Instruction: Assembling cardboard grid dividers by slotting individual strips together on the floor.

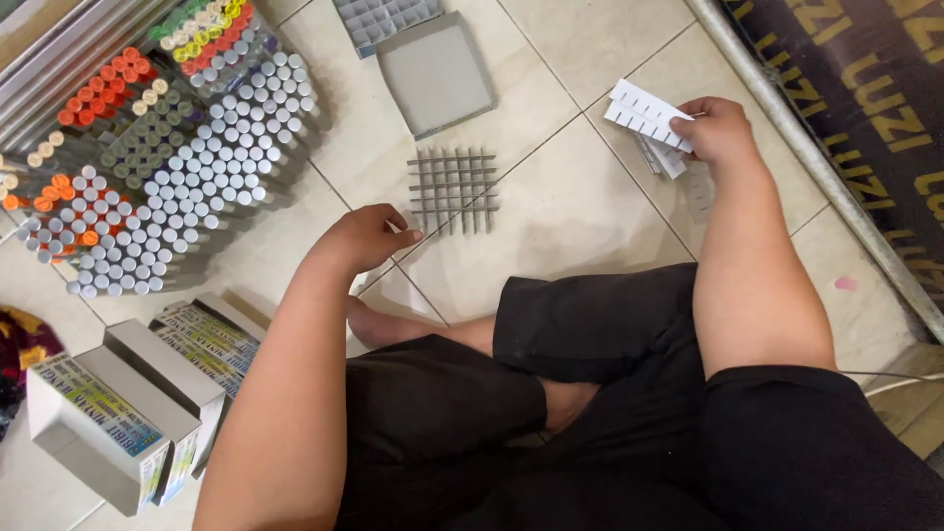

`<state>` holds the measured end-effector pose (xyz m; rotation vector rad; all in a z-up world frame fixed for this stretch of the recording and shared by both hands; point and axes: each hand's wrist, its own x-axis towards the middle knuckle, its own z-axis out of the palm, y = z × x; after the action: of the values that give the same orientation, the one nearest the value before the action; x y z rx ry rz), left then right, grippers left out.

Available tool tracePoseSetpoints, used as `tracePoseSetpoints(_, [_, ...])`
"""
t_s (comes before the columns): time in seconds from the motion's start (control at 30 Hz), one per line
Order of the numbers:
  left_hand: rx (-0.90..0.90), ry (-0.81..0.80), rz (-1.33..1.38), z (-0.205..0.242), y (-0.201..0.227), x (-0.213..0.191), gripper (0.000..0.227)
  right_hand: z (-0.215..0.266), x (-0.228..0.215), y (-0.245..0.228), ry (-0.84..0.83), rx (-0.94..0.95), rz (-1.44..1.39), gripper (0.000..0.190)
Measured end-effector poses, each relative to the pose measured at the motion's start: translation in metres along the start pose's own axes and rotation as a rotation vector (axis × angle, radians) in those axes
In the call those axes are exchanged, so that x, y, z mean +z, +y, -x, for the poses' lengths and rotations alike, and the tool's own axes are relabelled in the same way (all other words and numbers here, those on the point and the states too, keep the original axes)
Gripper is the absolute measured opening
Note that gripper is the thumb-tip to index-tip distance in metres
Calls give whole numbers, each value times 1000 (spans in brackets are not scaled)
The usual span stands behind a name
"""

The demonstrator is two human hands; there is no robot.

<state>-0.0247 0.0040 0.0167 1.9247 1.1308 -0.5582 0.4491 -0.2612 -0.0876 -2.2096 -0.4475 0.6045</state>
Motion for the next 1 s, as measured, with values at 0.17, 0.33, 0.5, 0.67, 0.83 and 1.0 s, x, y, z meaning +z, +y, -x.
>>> tracePoseSetpoints(0.17, [-14,-4,-6,0,-5,-2,51,-7,3,8,49,130,-142,32])
tracePoseSetpoints(0.33, [-5,3,-9,0,-3,-2,48,-4,-6,14,16,259,-194,35])
tracePoseSetpoints(0.5, [-5,-8,-12,6,0,-6,46,6,-4,4,-10,282,-115,35])
tracePoseSetpoints(0.67, [-9,-3,-9,4,-3,-5,48,26,-1,-31,-24,299,-75,36])
tracePoseSetpoints(0.83, [-5,-10,-20,9,5,-11,47,32,-6,-58,-25,305,3,41])
tracePoseSetpoints(1.0, [-168,-182,-26,21,23,-22,49,34,-17,-82,-35,535,291,40])
